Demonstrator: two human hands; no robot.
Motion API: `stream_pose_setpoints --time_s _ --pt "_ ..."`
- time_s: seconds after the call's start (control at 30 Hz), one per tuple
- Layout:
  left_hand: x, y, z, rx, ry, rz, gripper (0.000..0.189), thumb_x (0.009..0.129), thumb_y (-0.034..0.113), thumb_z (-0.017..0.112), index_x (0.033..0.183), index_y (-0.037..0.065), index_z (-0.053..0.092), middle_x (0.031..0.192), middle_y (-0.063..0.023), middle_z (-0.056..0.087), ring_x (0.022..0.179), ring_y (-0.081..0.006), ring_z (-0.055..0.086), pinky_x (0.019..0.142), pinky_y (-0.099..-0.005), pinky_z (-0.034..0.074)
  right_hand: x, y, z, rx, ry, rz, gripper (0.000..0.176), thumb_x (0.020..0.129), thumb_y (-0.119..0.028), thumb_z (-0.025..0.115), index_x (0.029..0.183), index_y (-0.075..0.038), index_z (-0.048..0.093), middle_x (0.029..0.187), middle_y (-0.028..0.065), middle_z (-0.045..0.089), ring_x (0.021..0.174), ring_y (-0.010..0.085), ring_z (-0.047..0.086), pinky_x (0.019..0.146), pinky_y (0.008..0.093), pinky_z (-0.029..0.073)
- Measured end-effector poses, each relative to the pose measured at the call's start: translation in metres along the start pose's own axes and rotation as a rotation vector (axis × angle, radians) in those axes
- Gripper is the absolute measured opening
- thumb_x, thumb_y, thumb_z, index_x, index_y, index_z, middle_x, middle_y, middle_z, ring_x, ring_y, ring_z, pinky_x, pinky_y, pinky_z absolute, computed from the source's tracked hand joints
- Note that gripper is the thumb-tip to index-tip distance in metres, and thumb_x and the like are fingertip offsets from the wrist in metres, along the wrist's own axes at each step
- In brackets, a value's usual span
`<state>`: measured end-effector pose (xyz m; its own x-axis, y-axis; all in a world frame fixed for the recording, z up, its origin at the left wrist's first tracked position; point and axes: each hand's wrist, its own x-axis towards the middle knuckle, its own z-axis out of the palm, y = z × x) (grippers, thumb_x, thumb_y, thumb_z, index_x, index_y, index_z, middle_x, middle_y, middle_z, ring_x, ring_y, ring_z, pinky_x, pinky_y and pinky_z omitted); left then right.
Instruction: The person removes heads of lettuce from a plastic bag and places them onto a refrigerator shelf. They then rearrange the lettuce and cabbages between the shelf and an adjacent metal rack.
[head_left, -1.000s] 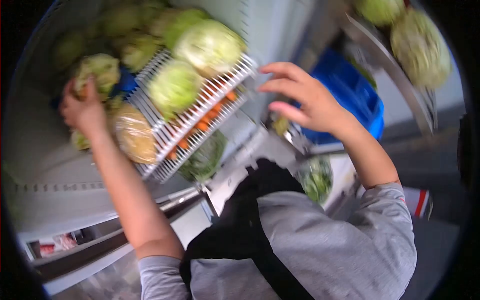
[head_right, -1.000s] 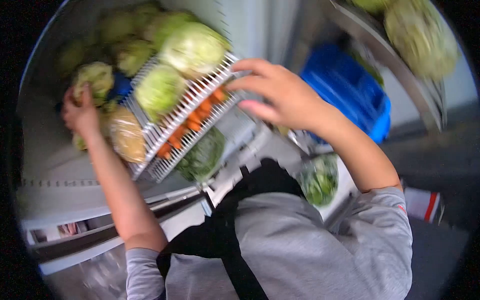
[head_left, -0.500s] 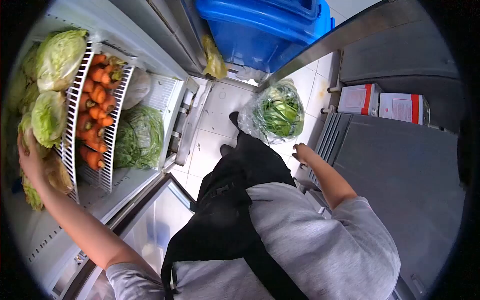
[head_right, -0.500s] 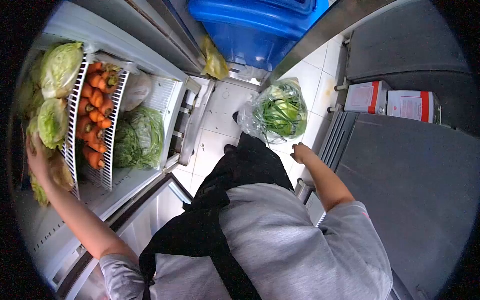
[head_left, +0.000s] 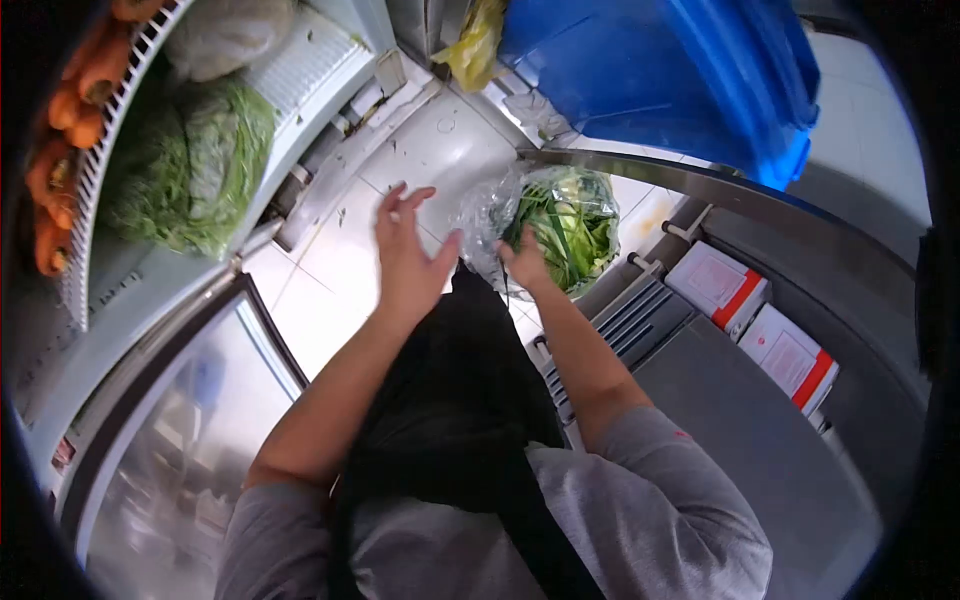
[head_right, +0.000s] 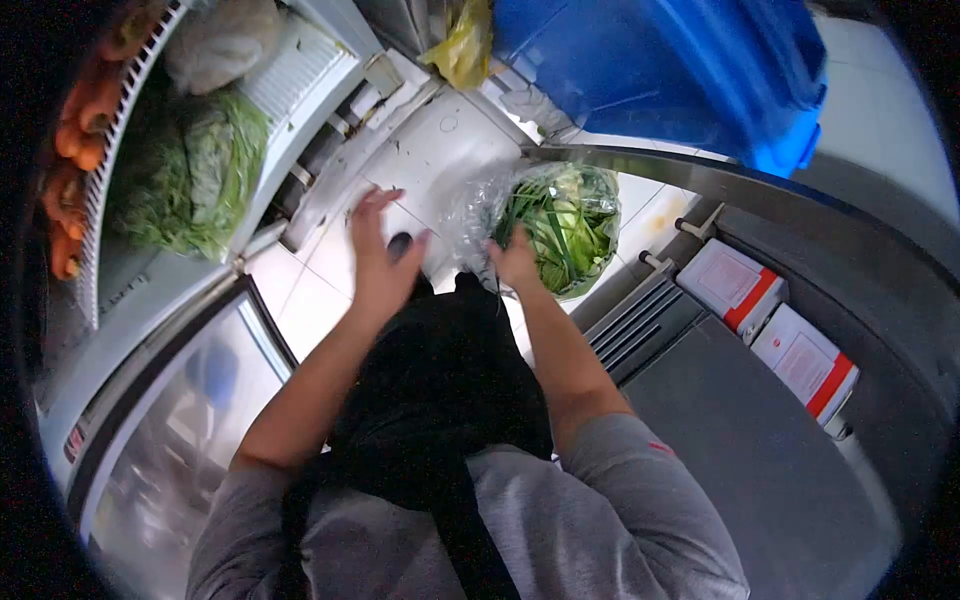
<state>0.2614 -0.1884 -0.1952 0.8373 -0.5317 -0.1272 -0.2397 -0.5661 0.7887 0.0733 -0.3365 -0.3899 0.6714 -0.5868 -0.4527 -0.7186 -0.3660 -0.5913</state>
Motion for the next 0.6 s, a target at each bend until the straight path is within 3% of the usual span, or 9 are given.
stream_pose_setpoints --time_s 0.07,0.13,0.17,0.27,0.3,0.33,0.4,0.47,0.6 --pt "-0.026 -0.058 0.085 0.068 -0.105 -0.336 0.087 0.074 0.036 0.078 0.142 0.005 0.032 0.140 -0.0246 0.037 0.132 -0.0437 0.034 0.108 -0.0497 0.030 -0.001 -0.002 0.014 0.143 -0.085 -0.107 0.052 0.089 -0.033 0.061 0.127 0.002 0.053 0.106 0.0259 0.066 0.101 0.0363 0.063 0.092 0.0406 0.046" --pt "-0.038 -0.088 0.130 -0.080 -0.179 -0.547 0.099 0.072 0.042 0.078 0.145 0.003 0.023 0.143 -0.0262 0.034 0.133 -0.0450 0.034 0.108 -0.0487 0.031 0.002 -0.016 -0.002 0.122 -0.898 0.161 0.040 0.087 -0.026 0.061 0.116 0.001 0.061 0.101 0.0222 0.068 0.097 0.0321 0.065 0.090 0.0386 0.047" --pt "-0.042 -0.098 0.147 -0.222 -0.242 -0.754 0.111 0.070 0.048 0.079 0.149 0.002 0.015 0.145 -0.0278 0.031 0.133 -0.0464 0.033 0.108 -0.0478 0.032 0.005 -0.005 -0.005 -0.135 -0.601 -0.060 0.022 0.083 -0.017 0.062 0.098 -0.002 0.069 0.088 0.0191 0.070 0.086 0.0333 0.067 0.079 0.0403 0.050" --pt "-0.046 -0.109 0.182 -0.082 -0.450 -0.790 0.124 0.067 0.051 0.080 0.150 -0.001 0.004 0.141 -0.0289 0.040 0.129 -0.0443 0.041 0.106 -0.0442 0.036 0.050 0.068 -0.037 0.321 0.008 0.060 0.015 0.081 -0.008 0.058 0.086 -0.003 0.071 0.086 0.0171 0.070 0.080 0.0315 0.068 0.073 0.0369 0.052" --pt "-0.046 -0.105 0.183 -0.112 -0.444 -0.686 0.103 0.073 0.043 0.075 0.147 -0.002 0.020 0.122 -0.0283 0.056 0.112 -0.0406 0.057 0.096 -0.0418 0.045 0.067 0.079 -0.055 0.078 0.103 0.205 0.018 0.079 -0.005 0.056 0.087 -0.004 0.071 0.087 0.0202 0.069 0.082 0.0348 0.067 0.075 0.0393 0.052" --pt "-0.046 -0.109 0.190 -0.113 -0.453 -0.699 0.103 0.073 0.043 0.075 0.147 -0.002 0.020 0.122 -0.0283 0.056 0.112 -0.0406 0.057 0.096 -0.0418 0.045 0.080 0.102 -0.060 -0.183 0.219 0.165 0.020 0.084 -0.005 0.054 0.093 -0.003 0.071 0.080 0.0183 0.069 0.071 0.0302 0.067 0.068 0.0383 0.051" --pt "-0.040 -0.131 0.201 -0.333 -0.362 -0.740 0.069 0.085 0.030 0.067 0.139 -0.003 0.040 0.092 -0.0133 0.064 0.084 -0.0220 0.062 0.075 -0.0337 0.049 0.105 0.149 -0.059 -0.380 0.159 -0.072 0.023 0.085 -0.014 0.056 0.101 -0.005 0.070 0.093 0.0230 0.067 0.085 0.0377 0.066 0.073 0.0454 0.051" --pt "-0.046 -0.160 0.209 -0.293 -0.168 -0.497 0.032 0.084 0.015 0.055 0.106 -0.006 0.061 0.078 -0.0208 0.062 0.066 -0.0287 0.061 0.063 -0.0394 0.048 0.133 0.154 -0.045 -0.496 -0.087 -0.192 0.026 0.084 -0.021 0.058 0.100 -0.004 0.070 0.096 0.0231 0.067 0.089 0.0387 0.065 0.077 0.0448 0.052" --pt "-0.021 -0.136 0.154 -0.662 0.013 -0.927 0.023 0.087 0.011 0.046 0.088 -0.002 0.064 0.066 -0.0007 0.051 0.061 -0.0090 0.045 0.055 -0.0293 0.036 0.155 0.146 -0.014 -0.801 -0.514 0.061 0.038 0.086 -0.033 0.058 0.110 -0.004 0.066 0.109 0.0206 0.065 0.102 0.0370 0.062 0.089 0.0455 0.048"
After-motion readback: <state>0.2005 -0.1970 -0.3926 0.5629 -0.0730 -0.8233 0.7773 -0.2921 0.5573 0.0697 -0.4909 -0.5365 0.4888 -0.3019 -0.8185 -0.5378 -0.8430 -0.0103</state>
